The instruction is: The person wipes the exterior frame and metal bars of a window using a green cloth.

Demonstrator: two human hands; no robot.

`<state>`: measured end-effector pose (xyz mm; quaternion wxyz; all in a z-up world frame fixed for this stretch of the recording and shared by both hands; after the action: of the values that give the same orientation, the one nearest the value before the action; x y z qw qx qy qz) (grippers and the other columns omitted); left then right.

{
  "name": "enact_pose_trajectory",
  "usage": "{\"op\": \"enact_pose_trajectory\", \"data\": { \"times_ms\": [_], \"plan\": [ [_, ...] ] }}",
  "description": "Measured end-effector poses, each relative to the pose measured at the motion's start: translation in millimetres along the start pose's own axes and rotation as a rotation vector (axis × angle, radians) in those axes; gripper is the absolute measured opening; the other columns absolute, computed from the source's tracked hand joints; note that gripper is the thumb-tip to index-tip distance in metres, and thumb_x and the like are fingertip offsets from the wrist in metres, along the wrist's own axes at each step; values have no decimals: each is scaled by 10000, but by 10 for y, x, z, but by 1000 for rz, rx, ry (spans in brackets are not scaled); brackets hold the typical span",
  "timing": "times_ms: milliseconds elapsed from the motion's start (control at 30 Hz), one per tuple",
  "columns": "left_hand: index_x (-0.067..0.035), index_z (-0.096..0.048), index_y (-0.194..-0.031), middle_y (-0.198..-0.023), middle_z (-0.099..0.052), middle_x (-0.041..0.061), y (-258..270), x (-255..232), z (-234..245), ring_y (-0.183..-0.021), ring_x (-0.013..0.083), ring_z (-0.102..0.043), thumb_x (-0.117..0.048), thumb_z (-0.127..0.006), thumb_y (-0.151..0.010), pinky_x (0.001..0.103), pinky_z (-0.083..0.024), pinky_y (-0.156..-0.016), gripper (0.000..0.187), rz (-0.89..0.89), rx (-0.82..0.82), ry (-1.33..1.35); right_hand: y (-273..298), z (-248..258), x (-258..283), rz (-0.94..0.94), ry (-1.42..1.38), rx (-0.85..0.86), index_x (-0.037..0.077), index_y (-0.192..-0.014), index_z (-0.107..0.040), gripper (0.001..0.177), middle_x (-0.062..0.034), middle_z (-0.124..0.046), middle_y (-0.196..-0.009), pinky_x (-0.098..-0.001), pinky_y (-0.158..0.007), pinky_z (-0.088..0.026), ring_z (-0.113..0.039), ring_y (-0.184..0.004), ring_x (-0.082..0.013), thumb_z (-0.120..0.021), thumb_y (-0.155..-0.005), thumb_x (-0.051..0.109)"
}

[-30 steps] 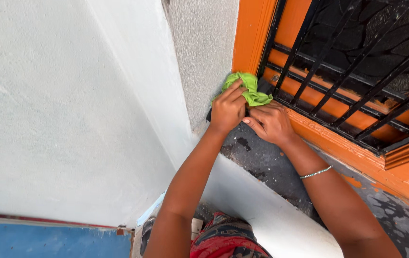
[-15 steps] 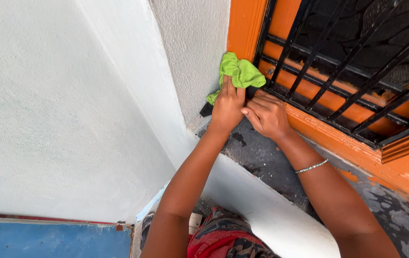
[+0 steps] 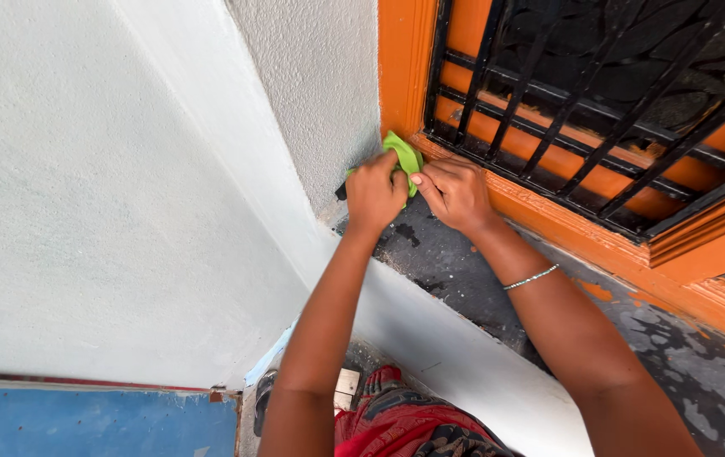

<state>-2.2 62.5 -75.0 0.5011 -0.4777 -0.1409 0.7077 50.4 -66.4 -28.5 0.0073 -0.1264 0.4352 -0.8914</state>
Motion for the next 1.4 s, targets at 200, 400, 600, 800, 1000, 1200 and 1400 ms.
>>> {"op": "enact_pose_trajectory", "data": {
  "times_ms": [200, 400, 600, 800, 1000, 1200, 1400],
  "plan": [
    [-58, -610, -887, -877, -683, 182, 83, -187, 102, -809, 405, -664, -185, -616, -851, 519, -514, -698, 133, -139, -39, 6, -38, 90, 92, -77, -101, -7, -15, -830, -664, 334, -159, -623, -735, -436, -617, -473, -613, -657, -346, -625, -1071, 212],
    [-45, -636, -985, -933, -679, 194, 106, -376, 237, -848, 428, -660, -235, -677, -841, 511, -522, -691, 242, -213, -73, 34, -76, 321, 736, -15, -13, 359, 34, -895, -674, 277, -134, -689, -877, -456, -660, -529, -664, -755, -344, -632, -1004, 285],
    [-52, -629, -968, -914, -685, 181, 210, -523, -28, -839, 398, -684, -128, -664, -855, 517, -539, -769, 141, -101, -116, -61, 463, 1170, 1164, 178, 201, 540, 62, -885, -708, 274, -91, -718, -1012, -454, -903, -560, -686, -994, -281, -678, -914, 332],
    [-8, -704, -971, -873, -715, 197, 832, -1342, -639, -779, 359, -708, -43, -623, -819, 438, -555, -711, 175, -80, 190, 450, 527, 1515, 760, 33, 432, 545, 114, -1317, -615, 521, -195, -626, -1418, -512, -986, -506, -630, -1206, -397, -675, -859, 357],
    [-35, -706, -1222, -1081, -733, 35, 1066, -1426, -748, -999, 102, -673, 47, -503, -954, 282, -538, -925, 347, 273, 198, 1407, 569, 1619, 695, -257, 41, 755, 155, -1596, -320, 963, -256, -610, -1338, -531, -933, -517, -623, -1157, -415, -813, -791, 349],
    [11, -700, -1202, -1502, -548, 55, 509, -1545, -59, -1335, 162, -522, 111, -477, -856, 322, -443, -1109, 424, -122, 253, 1117, 154, 2343, 1010, -21, 245, 156, 56, -1265, -566, 344, -190, -639, -1268, -444, -874, -618, -701, -1070, -318, -782, -1003, 110],
    [20, -749, -1049, -1107, -758, 171, 593, -870, 26, -1155, 314, -700, 111, -518, -824, 390, -527, -1046, 335, 52, -99, 470, 435, 1189, 721, 239, 649, 366, 144, -1386, -632, 481, -145, -548, -1540, -465, -1091, -454, -566, -1341, -338, -659, -918, 249]
  ]
}}
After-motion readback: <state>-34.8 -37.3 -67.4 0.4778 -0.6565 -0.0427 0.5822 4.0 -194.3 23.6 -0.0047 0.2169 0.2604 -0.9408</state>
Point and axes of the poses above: each hand's wrist, its own y-axis away from the middle knuckle, its own z-axis out of the back of the hand, x = y × z, the point moved 9 cm from there along -y, towards the middle knuckle
